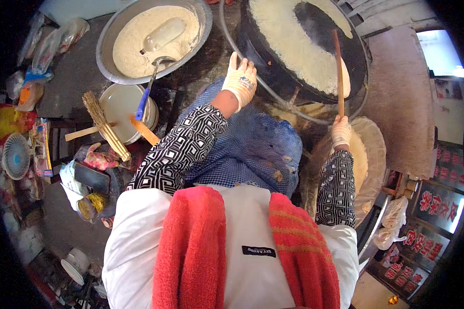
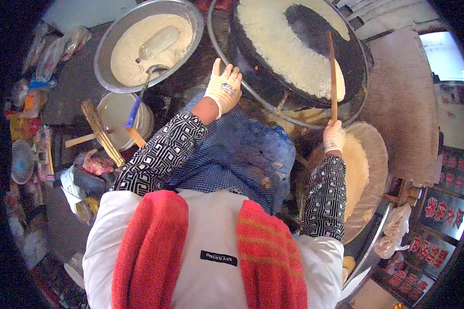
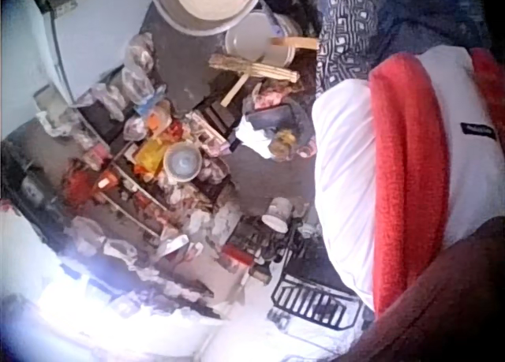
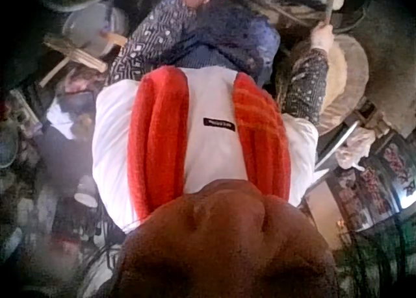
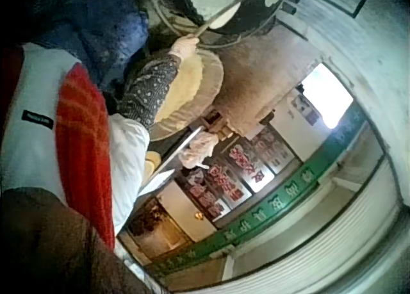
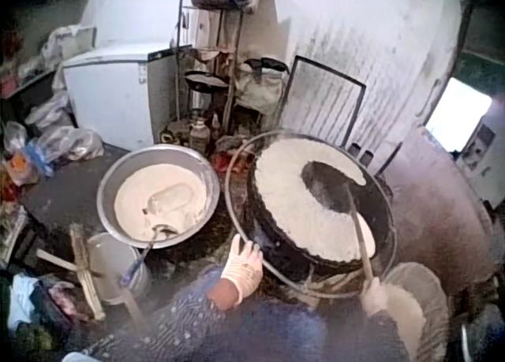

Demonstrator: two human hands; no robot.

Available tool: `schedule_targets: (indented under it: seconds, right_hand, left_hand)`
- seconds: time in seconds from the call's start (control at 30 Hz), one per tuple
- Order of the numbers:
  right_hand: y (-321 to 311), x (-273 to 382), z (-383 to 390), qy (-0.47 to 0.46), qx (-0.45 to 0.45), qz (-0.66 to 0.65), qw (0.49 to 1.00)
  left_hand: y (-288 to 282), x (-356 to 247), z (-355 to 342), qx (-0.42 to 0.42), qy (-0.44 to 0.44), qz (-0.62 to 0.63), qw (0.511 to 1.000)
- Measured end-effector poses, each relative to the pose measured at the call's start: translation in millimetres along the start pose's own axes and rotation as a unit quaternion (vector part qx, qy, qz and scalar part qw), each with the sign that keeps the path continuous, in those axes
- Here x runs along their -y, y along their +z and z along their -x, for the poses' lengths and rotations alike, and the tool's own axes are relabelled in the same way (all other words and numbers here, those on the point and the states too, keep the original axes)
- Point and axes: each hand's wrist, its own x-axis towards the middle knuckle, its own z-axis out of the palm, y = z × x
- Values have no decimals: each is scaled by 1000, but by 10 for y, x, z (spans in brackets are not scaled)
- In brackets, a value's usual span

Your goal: The person scoops batter onto a large hot griddle and spreads it into a thin circle using a wooden spreader. After cooking, they lift the crepe with a spatula and place it onto a stack. The person then scrapes the griddle clean before repeating the process.

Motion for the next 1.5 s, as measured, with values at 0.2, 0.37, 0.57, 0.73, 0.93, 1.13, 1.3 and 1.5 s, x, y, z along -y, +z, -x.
schedule_targets:
  seconds: [0.2, 0.37, 0.57, 0.73, 0.93, 1.13, 1.3, 1.5]
  right_hand:
    - [53, -274, 502, -69, -38, 0, 997]
    - [-232, -216, 316, 21, 23, -8, 999]
    - [-95, -327, 294, 27, -5, 37, 999]
    - [159, -364, 468, -102, -15, 52, 993]
    - [-174, 356, 229, 14, 32, -36, 999]
    - [18, 451, 527, -64, 39, -1, 997]
    - [106, 523, -4, -24, 38, -84, 995]
    - [336, 847, -74, -24, -81, -34, 996]
  left_hand:
    - [-41, 21, -37, -5, -13, 19, 1000]
    - [63, 134, -121, 14, -41, 22, 999]
    - [-74, 370, -307, 61, -76, 25, 995]
    - [-432, -11, -211, 119, 3, 62, 991]
    - [-234, -498, 221, 34, 84, 73, 993]
    - [-95, -96, 129, -37, 116, 4, 993]
    - [59, 262, 37, -78, 110, 34, 990]
    - [63, 769, -186, -62, 82, 51, 993]
